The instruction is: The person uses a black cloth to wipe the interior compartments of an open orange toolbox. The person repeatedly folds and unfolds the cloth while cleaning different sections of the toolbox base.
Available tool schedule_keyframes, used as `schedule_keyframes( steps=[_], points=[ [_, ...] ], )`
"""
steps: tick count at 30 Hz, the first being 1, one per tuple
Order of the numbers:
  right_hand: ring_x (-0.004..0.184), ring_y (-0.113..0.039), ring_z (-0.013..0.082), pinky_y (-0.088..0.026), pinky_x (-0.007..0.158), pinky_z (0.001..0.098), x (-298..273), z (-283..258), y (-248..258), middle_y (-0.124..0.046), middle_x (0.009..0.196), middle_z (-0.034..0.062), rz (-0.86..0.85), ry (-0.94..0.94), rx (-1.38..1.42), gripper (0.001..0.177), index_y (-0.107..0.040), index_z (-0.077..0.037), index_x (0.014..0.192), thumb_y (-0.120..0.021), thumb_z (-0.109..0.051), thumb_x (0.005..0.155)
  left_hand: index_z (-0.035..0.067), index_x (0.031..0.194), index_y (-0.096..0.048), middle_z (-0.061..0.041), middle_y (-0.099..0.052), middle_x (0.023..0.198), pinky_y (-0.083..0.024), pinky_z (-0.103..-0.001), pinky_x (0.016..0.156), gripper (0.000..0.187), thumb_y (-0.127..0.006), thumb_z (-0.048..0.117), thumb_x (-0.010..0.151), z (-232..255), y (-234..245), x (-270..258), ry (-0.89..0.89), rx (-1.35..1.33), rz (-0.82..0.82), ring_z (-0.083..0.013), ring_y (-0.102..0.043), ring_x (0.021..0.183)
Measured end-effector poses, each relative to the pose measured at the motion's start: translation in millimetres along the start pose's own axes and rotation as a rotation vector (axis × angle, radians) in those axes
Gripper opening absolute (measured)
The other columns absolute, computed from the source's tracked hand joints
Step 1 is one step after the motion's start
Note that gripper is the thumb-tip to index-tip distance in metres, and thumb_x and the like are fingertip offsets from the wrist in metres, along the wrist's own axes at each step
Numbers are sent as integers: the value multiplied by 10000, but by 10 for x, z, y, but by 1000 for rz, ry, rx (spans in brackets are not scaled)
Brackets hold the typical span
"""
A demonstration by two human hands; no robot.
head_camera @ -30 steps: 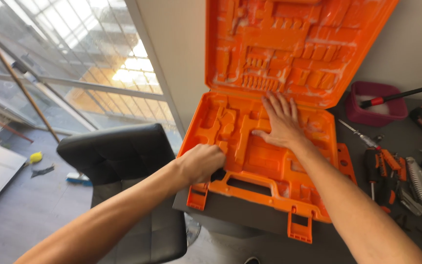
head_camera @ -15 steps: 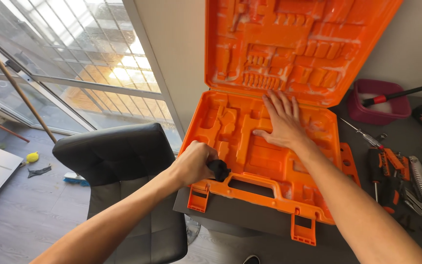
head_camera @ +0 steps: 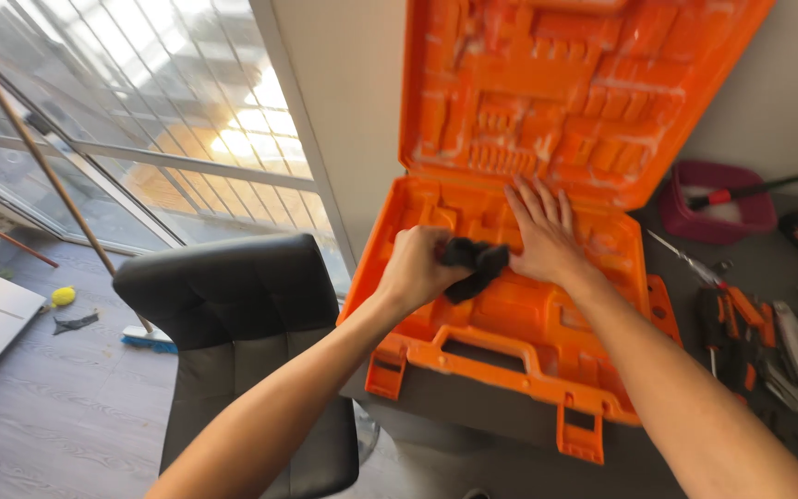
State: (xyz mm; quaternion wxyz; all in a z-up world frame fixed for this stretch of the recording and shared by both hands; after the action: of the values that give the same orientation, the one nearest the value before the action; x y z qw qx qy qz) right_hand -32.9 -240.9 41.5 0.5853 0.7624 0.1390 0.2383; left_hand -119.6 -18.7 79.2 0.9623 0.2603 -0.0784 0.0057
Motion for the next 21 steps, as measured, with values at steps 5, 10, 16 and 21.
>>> schedule_keyframes(
  steps=[5,10,16,21],
  points=[
    [1572,-25,337,27,1238,604,-65,-4,31,-72,1726,94,25,14,18,1048,-234,-110,1622,-746,-433,766,21,1016,-753,-187,-741,876,-651,-391,721,348,-869,216,752,311,217,13,91,-356,82,-305,-762,864],
    [1564,-140,357,-95,1262,558,-75,-106,269,-278,1654,201,161,76,205,774,-435,11,1518,-688,-359,888,5,1139,-702,-177,-706,892,-674,-370,713,412,-852,266,858,23,259,89,136,-699,98,-268,-756,848],
    [1086,-708,282,-608,881,423,-191,-444,70,-674,1299,173,136,-231,1443,487,-563,-51,1418,-538,-360,1042,31,1257,-669,-103,-661,946,-640,-393,861,336,-714,217,981,-43,139,18,152,-951,48,-234,-711,963],
    [956,-702,148,-639,747,353,-313,-719,86,-712,1168,13,58,-362,1577,341,-673,-116,1313,-661,-198,982,-9,1240,-671,-203,-720,1021,-625,-457,882,346,-732,195,968,-169,-116,104,140,-1107,70,-324,-729,975]
  ],
)
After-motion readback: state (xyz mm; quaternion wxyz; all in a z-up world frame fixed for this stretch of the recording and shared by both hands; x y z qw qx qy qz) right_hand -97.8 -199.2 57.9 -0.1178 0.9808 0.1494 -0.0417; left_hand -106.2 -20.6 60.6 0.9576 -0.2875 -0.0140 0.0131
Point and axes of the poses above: each hand's wrist, its own x-axis towards the middle knuckle, its own y-axis out of the back of the hand, z = x × y, the point moved 2 cm from there along x, towards the middle knuckle
